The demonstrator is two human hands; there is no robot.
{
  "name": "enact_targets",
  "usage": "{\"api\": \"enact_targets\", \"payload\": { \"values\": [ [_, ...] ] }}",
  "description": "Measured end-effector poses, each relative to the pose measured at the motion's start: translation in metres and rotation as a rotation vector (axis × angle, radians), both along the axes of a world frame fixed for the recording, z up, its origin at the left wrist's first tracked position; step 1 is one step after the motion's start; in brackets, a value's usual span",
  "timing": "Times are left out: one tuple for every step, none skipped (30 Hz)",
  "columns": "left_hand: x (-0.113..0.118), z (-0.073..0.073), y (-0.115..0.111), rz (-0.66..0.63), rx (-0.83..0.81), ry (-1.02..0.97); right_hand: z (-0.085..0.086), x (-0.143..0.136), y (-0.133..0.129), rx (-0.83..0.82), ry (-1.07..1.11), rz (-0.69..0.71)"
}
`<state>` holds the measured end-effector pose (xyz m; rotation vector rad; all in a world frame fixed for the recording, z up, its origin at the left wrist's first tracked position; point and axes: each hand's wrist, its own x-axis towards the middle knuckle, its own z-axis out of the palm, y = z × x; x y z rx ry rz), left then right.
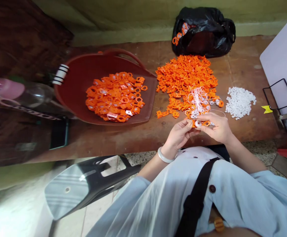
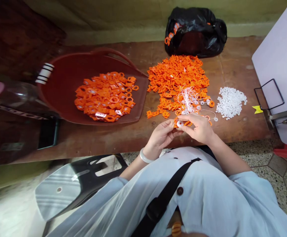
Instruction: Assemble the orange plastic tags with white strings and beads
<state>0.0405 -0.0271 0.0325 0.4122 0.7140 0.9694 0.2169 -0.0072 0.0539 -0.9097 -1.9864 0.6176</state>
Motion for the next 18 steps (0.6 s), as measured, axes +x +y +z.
{"api": "enact_targets", "payload": {
  "values": [
    [0.000, 0.000, 0.000, 0.003, 0.009, 0.014, 0.000, -0.001, -0.001, -0.008, 0.009, -0.008],
    [0.000, 0.000, -0.001, 0.006, 0.013, 0.028, 0.000, -0.001, -0.002, -0.024, 0.014, -0.019],
    [0.000, 0.000, -0.001, 0.008, 0.015, 0.040, 0.001, 0.000, -0.002, -0.045, 0.014, -0.030],
    [0.001, 0.000, -0.001, 0.010, 0.016, 0.048, 0.002, 0.000, -0.002, -0.069, 0.008, -0.038],
    [0.001, 0.000, -0.001, 0.011, 0.018, 0.055, 0.003, 0.001, -0.001, -0.090, -0.001, -0.039],
    [0.001, 0.000, 0.000, 0.011, 0.022, 0.061, 0.004, 0.002, -0.001, -0.104, -0.013, -0.032],
    [0.001, 0.001, 0.000, 0.011, 0.029, 0.064, 0.006, 0.003, 0.000, -0.110, -0.023, -0.018],
    [0.002, 0.001, 0.000, 0.013, 0.038, 0.067, 0.007, 0.003, 0.000, -0.107, -0.031, -0.002],
    [0.002, 0.002, 0.000, 0.015, 0.048, 0.071, 0.008, 0.004, 0.001, -0.101, -0.036, 0.014],
    [0.002, 0.004, -0.001, 0.018, 0.057, 0.076, 0.010, 0.004, 0.000, -0.092, -0.039, 0.024],
    [0.003, 0.005, -0.002, 0.022, 0.063, 0.080, 0.011, 0.004, 0.000, -0.084, -0.039, 0.030],
    [0.003, 0.007, -0.003, 0.029, 0.066, 0.084, 0.012, 0.003, -0.001, -0.078, -0.038, 0.032],
    [0.004, 0.009, -0.004, 0.039, 0.070, 0.087, 0.014, 0.003, -0.001, -0.073, -0.036, 0.032],
    [0.005, 0.012, -0.006, 0.054, 0.076, 0.092, 0.016, 0.002, -0.002, -0.069, -0.030, 0.027],
    [0.006, 0.014, -0.007, 0.078, 0.088, 0.099, 0.017, 0.001, -0.003, -0.065, -0.019, 0.017],
    [0.008, 0.015, -0.008, 0.105, 0.104, 0.108, 0.018, 0.001, -0.004, -0.061, -0.003, 0.004],
    [0.009, 0.017, -0.010, 0.138, 0.124, 0.121, 0.019, 0.000, -0.005, -0.059, 0.015, -0.008],
    [0.011, 0.018, -0.011, 0.174, 0.148, 0.136, 0.019, -0.002, -0.006, -0.060, 0.037, -0.020]
  ]
}}
